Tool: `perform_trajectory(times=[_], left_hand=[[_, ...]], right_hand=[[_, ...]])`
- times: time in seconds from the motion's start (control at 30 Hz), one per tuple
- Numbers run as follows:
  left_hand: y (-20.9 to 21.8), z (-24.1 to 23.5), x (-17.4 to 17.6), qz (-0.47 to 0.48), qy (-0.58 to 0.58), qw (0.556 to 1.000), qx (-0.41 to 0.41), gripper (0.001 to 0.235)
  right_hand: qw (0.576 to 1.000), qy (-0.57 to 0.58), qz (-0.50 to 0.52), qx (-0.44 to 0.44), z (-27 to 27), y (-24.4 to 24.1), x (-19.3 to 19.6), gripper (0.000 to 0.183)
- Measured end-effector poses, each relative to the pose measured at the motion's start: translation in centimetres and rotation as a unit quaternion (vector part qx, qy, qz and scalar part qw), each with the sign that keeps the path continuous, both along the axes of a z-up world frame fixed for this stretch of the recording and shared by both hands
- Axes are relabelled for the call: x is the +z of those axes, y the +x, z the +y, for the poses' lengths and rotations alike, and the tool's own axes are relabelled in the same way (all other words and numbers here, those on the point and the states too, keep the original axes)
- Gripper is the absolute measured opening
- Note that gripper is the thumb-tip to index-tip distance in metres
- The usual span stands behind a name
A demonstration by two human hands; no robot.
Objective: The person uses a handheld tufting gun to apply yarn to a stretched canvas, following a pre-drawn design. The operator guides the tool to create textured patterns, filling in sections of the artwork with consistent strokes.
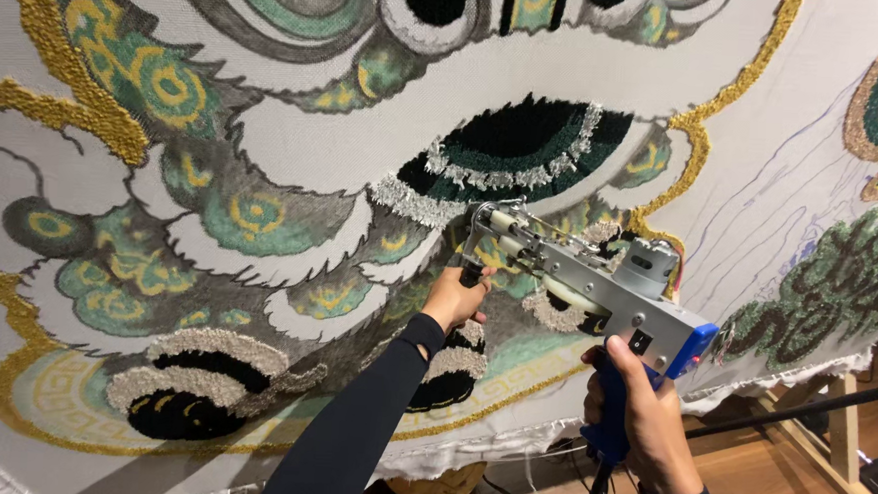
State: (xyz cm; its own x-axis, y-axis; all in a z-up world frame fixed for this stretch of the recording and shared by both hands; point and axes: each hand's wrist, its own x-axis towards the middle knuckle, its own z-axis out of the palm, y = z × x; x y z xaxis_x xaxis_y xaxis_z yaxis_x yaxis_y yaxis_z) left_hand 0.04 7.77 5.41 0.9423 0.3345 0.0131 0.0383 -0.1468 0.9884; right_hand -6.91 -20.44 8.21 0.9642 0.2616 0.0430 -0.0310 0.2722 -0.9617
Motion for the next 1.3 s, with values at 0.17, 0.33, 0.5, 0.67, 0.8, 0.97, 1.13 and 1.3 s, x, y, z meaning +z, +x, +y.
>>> perform_trajectory(times=[0.17,0.33,0.5,0.67,0.8,0.97,1.13,1.3], left_hand=[[-0.6,-0.5,1.0,0.046,0.029,0.998,0.016,0.034],[0.5,-0.1,-0.7,0.02,0.019,1.0,0.007,0.036],[3.5,-0.9,-3.8,-0.153,-0.071,0.982,-0.08,0.057],[2.7,-4.2,-3.7,-0.078,-0.087,0.988,-0.105,0.069],[2.3,-6.4,-3.8,-0.079,-0.112,0.98,-0.142,0.062],[1.2,-7.9,-3.4,-0.081,-0.091,0.983,-0.134,0.044],[1.4,-8.3,-3.5,-0.101,-0.053,0.984,-0.135,0.032],[1.6,-7.9,-4.2,-0.105,-0.01,0.985,-0.137,0.023]], right_hand=[[1.0,0.007,0.015,0.0,-0.3,0.0,-0.2,0.043],[1.0,0.009,0.015,-0.003,-0.6,0.3,-0.5,0.042],[0.999,0.011,0.038,0.003,-2.2,0.9,-0.6,0.041],[1.0,-0.009,0.01,0.016,-5.5,1.4,-1.0,0.048],[1.0,0.0,0.014,0.016,-8.2,1.5,-1.8,0.056],[0.999,0.01,0.018,0.031,-10.1,1.2,-2.8,0.061],[0.996,0.058,0.007,0.066,-10.9,0.9,-3.4,0.066],[0.995,0.061,0.001,0.073,-11.1,1.0,-3.9,0.068]])
